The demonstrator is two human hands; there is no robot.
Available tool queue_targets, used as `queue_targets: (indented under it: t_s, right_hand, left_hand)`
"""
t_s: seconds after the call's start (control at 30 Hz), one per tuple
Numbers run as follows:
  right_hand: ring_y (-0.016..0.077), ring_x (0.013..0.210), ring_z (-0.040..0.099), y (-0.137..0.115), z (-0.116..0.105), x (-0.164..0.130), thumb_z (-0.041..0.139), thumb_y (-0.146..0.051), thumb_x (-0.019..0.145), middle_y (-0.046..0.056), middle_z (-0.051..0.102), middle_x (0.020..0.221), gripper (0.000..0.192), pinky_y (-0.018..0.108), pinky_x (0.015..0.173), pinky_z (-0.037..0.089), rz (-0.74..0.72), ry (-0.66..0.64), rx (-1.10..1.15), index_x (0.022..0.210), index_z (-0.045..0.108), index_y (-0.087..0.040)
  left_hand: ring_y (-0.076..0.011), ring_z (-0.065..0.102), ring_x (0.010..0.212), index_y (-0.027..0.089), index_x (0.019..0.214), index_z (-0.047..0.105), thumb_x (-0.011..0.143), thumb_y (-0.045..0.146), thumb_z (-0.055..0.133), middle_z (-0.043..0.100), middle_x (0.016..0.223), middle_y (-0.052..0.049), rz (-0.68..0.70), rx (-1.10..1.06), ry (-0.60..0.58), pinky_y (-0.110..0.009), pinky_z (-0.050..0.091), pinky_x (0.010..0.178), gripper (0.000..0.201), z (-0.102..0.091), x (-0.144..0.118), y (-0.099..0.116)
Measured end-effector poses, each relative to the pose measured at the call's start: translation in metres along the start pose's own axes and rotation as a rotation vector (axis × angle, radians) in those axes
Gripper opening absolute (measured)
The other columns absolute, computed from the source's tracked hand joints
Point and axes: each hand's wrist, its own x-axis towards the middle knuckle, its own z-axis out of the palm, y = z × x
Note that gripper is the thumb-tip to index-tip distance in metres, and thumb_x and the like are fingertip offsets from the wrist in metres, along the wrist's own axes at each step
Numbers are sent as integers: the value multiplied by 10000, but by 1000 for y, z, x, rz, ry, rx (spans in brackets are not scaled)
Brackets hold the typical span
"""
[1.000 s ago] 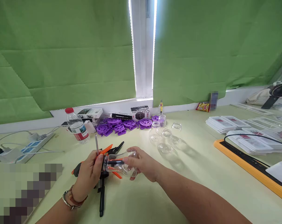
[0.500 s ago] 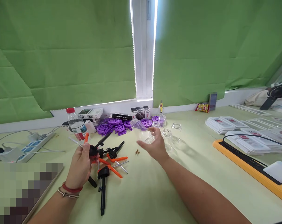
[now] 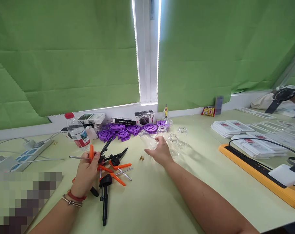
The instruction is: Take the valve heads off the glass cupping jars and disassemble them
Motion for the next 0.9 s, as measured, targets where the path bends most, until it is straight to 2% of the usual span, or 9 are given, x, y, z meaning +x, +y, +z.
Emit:
queue_targets:
  t_s: [0.1, 0.2, 0.37, 0.57, 0.63, 0.8, 0.9]
  right_hand:
    - [257, 975, 568, -2, -4, 1, 717, -556, 562, 95, 560, 1091, 653, 367, 785, 478, 12, -10, -127, 1055, 477, -200]
    - [270, 1065, 531, -2, -6, 2, 702, -530, 602, 119, 549, 1130, 657, 358, 828, 463, -18, 3, -217, 1110, 469, -185]
    - [282, 1138, 493, 3, -3, 4, 635, -396, 706, 146, 460, 1294, 731, 385, 891, 441, -107, -44, -371, 1322, 308, -177]
    - [335, 1232, 403, 12, 2, 9, 612, -435, 721, 185, 462, 1278, 719, 435, 1002, 370, -84, -24, -471, 1315, 349, -126]
    - [347, 1226, 409, 14, 2, 10, 604, -449, 721, 197, 452, 1285, 794, 445, 998, 374, -87, -19, -446, 1365, 283, -116]
    - [378, 1223, 405, 12, 1, 9, 612, -381, 708, 208, 457, 1279, 1024, 488, 974, 380, -71, 21, -377, 1456, -31, -110]
    - [395, 1296, 308, 13, 1, 9, 612, -322, 704, 234, 329, 1390, 1091, 511, 1023, 329, -51, 51, -365, 1443, -157, -92]
  left_hand:
    - [-155, 578, 646, 212, 955, 490, 797, 509, 556, 553, 773, 14, 38, 84, -35, -308, 514, 607, 343, 0, 0, -6]
    - [-168, 579, 682, 211, 960, 497, 796, 509, 555, 570, 802, -3, 72, 110, -48, -313, 506, 630, 345, 1, 2, -11]
    - [-166, 570, 680, 214, 961, 498, 807, 512, 535, 560, 787, 4, 75, 142, -56, -307, 498, 625, 337, 0, 4, -13]
    - [-155, 563, 660, 210, 936, 501, 791, 519, 556, 563, 782, 10, 67, 103, -51, -287, 493, 599, 346, 0, 4, -11]
    - [-154, 567, 665, 210, 949, 500, 788, 524, 561, 568, 802, 4, 65, 98, -50, -284, 491, 596, 358, 0, 3, -12]
    - [-154, 571, 648, 209, 959, 500, 784, 535, 561, 565, 794, 4, 47, 101, -60, -284, 482, 585, 375, 0, 3, -11]
    - [-152, 565, 646, 203, 965, 509, 774, 536, 572, 569, 799, 0, 40, 89, -61, -284, 475, 591, 389, 1, 2, -8]
